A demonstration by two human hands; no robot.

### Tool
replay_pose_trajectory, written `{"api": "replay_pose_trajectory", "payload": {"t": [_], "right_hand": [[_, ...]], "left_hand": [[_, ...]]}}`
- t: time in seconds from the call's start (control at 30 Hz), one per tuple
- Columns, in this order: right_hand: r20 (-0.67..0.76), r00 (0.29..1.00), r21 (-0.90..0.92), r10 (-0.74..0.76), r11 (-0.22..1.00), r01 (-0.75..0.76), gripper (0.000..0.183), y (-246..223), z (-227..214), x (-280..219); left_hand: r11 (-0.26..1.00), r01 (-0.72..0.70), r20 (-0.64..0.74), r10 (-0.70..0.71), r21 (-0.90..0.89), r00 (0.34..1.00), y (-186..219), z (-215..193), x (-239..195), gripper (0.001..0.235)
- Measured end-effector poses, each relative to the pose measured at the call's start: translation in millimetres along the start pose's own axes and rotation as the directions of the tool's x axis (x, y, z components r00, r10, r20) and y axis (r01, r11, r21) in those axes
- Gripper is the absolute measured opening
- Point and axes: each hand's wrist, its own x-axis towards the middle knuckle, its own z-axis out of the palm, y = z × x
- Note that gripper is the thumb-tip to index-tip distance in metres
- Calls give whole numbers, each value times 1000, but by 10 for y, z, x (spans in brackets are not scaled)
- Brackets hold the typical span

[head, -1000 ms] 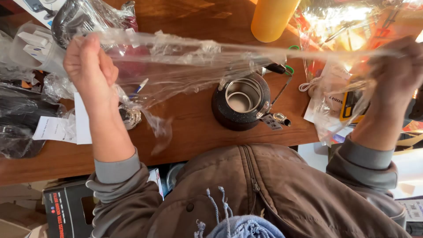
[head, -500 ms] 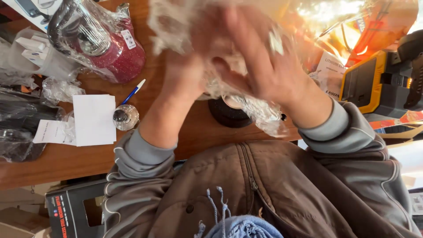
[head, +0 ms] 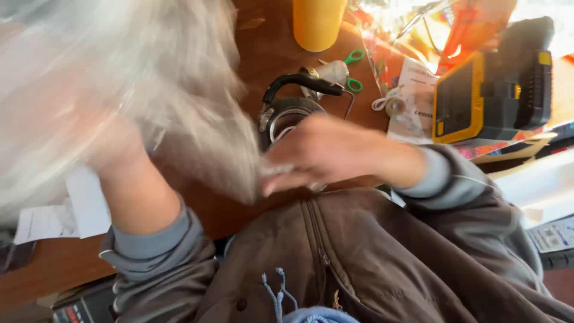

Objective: The recorder is unboxing a black kettle and its components, removing plastic wrapping and inspecting parts.

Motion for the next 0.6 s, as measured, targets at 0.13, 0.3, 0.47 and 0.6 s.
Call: {"api": "replay_pose_trajectory", "payload": {"t": [0.13, 0.3, 0.47, 0.6], "right_hand": [[-418, 908, 99, 39, 995, 3, 12, 88, -288, -152], [-533, 663, 636, 525, 766, -96, 30, 413, -3, 61], [-653, 734, 317, 187, 948, 40, 70, 321, 226, 55], [-684, 714, -427, -148, 875, -227, 87, 258, 214, 140]], "left_hand": [[984, 35, 95, -52, 173, 994, 116, 151, -13, 71], [841, 299, -83, -294, 452, 952, 14, 189, -6, 36], [962, 219, -685, -270, -163, 677, -445, -112, -154, 37], [778, 163, -242, -376, -607, 895, -543, 383, -326, 57]]}}
